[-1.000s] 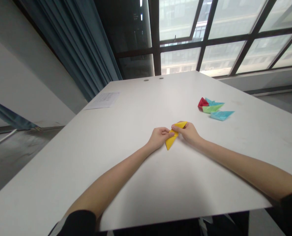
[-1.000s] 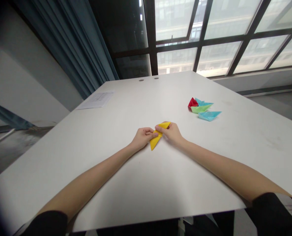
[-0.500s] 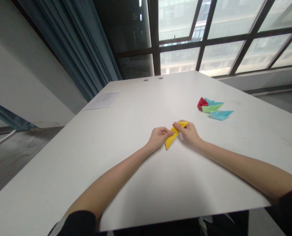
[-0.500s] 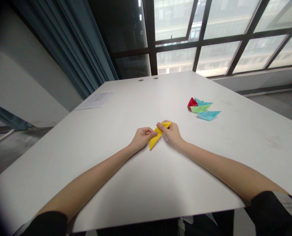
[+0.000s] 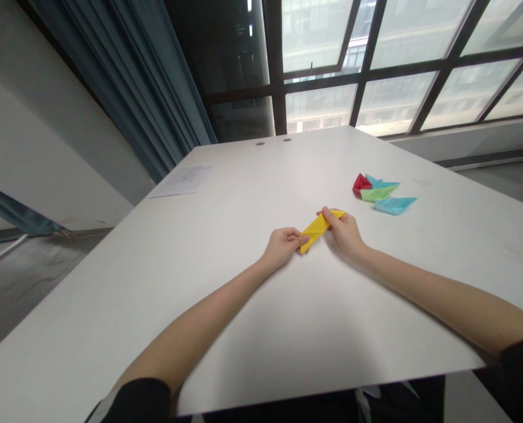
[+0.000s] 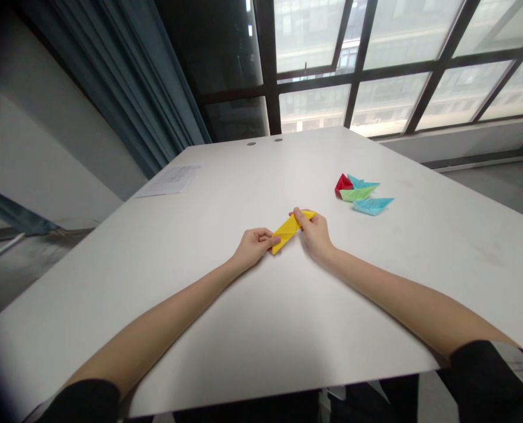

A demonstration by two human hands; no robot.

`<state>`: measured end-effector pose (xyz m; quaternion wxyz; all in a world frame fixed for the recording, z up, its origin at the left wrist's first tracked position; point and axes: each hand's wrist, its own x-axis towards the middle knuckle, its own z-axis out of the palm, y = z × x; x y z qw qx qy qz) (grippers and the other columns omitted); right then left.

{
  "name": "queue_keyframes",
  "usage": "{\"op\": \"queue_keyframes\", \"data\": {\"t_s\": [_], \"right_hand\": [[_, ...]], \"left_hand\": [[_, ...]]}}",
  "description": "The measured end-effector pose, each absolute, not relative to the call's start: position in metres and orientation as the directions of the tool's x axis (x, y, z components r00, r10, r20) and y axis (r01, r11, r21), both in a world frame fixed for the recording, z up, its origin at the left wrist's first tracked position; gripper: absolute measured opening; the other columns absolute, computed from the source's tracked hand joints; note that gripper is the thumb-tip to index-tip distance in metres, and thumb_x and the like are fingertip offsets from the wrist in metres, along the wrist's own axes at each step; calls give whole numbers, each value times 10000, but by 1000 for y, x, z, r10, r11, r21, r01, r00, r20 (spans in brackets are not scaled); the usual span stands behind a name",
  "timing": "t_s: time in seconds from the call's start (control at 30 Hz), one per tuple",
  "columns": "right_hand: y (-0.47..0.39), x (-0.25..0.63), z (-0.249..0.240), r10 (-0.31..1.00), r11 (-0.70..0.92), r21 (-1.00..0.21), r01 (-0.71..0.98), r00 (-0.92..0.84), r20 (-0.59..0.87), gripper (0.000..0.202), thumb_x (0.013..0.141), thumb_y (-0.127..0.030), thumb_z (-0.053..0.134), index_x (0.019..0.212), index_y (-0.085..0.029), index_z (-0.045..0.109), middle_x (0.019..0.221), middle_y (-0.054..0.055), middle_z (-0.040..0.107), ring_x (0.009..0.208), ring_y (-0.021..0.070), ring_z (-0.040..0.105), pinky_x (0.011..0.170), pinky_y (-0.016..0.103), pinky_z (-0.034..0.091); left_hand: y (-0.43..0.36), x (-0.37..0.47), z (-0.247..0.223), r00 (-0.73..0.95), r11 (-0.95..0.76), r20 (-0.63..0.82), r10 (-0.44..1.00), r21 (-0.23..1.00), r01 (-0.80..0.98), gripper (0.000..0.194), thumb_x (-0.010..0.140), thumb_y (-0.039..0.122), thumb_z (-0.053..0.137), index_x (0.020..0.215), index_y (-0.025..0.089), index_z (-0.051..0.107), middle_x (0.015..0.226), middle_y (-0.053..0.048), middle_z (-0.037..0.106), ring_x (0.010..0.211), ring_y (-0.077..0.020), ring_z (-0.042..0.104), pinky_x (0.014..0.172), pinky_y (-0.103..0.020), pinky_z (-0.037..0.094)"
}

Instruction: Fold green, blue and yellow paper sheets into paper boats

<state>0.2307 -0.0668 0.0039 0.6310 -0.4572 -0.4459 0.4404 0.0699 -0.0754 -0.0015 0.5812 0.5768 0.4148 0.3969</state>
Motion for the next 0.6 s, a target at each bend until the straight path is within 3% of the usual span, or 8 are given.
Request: {"op": "queue_keyframes", "data": {"t_s": [0.23,0.47,0.6], "right_hand": [[-71,229,8,965,198,-975,-104,192,176,384,720,-523,559,685,-157,668,596,13,589,536,104,467,527,251,340],[-77,225,14,978,207,-978,-19,39,206,424,718,-558,538,696,-150,651,624,27,612,589,130,527,566,260,396],[-75,226,14,977,212,-977,-17,10,212,387,660,-515,622,822,-164,621,696,20,633,597,121,539,544,244,397]], "left_hand": [[-75,69,-1,337,-10,-3,942,999,35,321,651,430,649,640,121,564,550,-19,613,453,-81,522,462,-192,393],[-77,70,2,305,-55,54,951,998,-5,279,615,379,684,666,122,588,602,-8,619,515,-85,532,494,-189,393],[-72,68,-1,208,-24,43,977,995,-93,285,609,382,690,656,127,573,570,4,613,508,-81,530,509,-190,398]]}}
